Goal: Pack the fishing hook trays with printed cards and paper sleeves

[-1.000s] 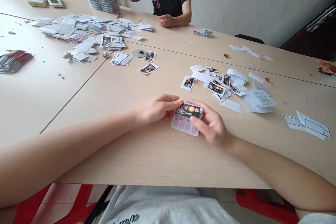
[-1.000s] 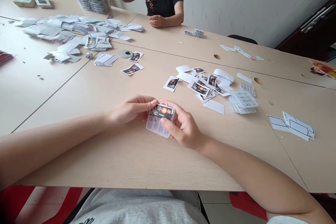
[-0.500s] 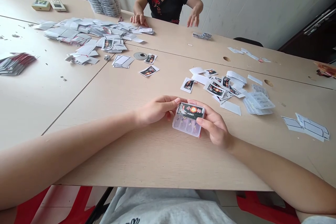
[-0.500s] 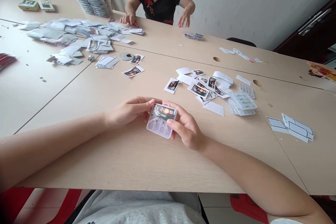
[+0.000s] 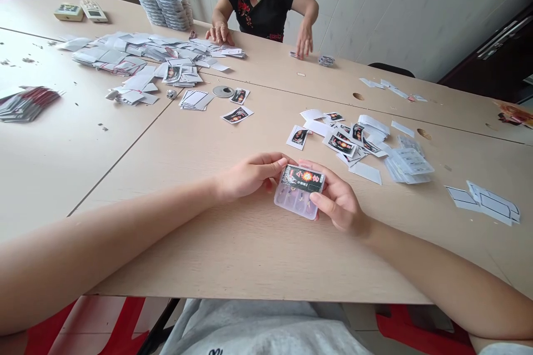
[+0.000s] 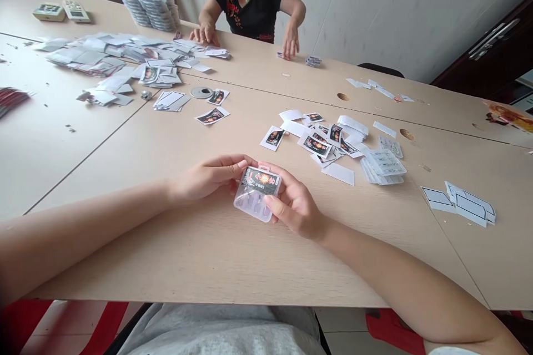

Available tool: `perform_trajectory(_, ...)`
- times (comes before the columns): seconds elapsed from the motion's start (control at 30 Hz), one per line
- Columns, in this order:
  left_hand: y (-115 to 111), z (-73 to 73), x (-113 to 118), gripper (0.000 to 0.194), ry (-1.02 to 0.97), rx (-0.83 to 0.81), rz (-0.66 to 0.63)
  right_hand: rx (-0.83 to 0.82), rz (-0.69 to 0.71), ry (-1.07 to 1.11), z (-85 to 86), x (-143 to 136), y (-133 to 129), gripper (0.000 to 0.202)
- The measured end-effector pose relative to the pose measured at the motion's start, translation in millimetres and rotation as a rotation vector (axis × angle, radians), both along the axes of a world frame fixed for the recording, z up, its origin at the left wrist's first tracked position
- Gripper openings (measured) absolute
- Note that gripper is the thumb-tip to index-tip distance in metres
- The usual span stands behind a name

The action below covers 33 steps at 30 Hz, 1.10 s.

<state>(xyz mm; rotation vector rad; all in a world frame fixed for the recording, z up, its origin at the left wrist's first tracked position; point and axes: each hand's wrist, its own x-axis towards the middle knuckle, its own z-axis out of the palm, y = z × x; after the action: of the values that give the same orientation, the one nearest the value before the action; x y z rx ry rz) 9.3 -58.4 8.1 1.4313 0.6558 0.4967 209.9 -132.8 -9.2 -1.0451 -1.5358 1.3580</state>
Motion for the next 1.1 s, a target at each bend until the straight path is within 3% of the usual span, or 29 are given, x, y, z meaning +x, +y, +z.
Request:
perform_trajectory(0.27, 3, -1.5, 1, 0.038, -0.007, -0.015, -0.032, -0.018, 0.099, 0.145, -1.8, -3, 1, 0.066)
perform_trajectory(0.4, -1, -2.8, 3, 0.037, 0.032, 0.047, 0.008, -0.024, 0.083, 0.109, -1.8, -3, 0, 0.068)
perform_trajectory(0.47, -6, -5.7, 5, 0.032, 0.073, 0.180, 0.173, -0.044, 0.060, 0.066, -1.3, -3, 0, 0.068)
perform_trajectory(0.57, -16, -9.3, 6, 0.016, 0.155, 0.590, 0.441, -0.070, 0.015, 0.025, -1.1, -5, 0, 0.070)
perform_trajectory(0.63, -24, -9.0, 6, 0.007, 0.143, 0.811, 0.393, -0.059, 0.000, 0.044, -1.8, -6, 1, 0.071)
perform_trajectory(0.7, -29, -6.8, 4, 0.006, 0.079, 0.885, 0.242, -0.044, 0.021, 0.076, -3.0, -8, 1, 0.071)
perform_trajectory(0.8, -34, -2.9, 3, 0.006, 0.025, 0.846, 0.095, -0.046, 0.084, 0.094, -5.1, -8, 2, 0.071)
perform_trajectory(1.1, -32, -0.5, 4, 0.020, -0.057, 0.588, 0.088, -0.070, 0.154, 0.140, -11.3, -6, 0, 0.082)
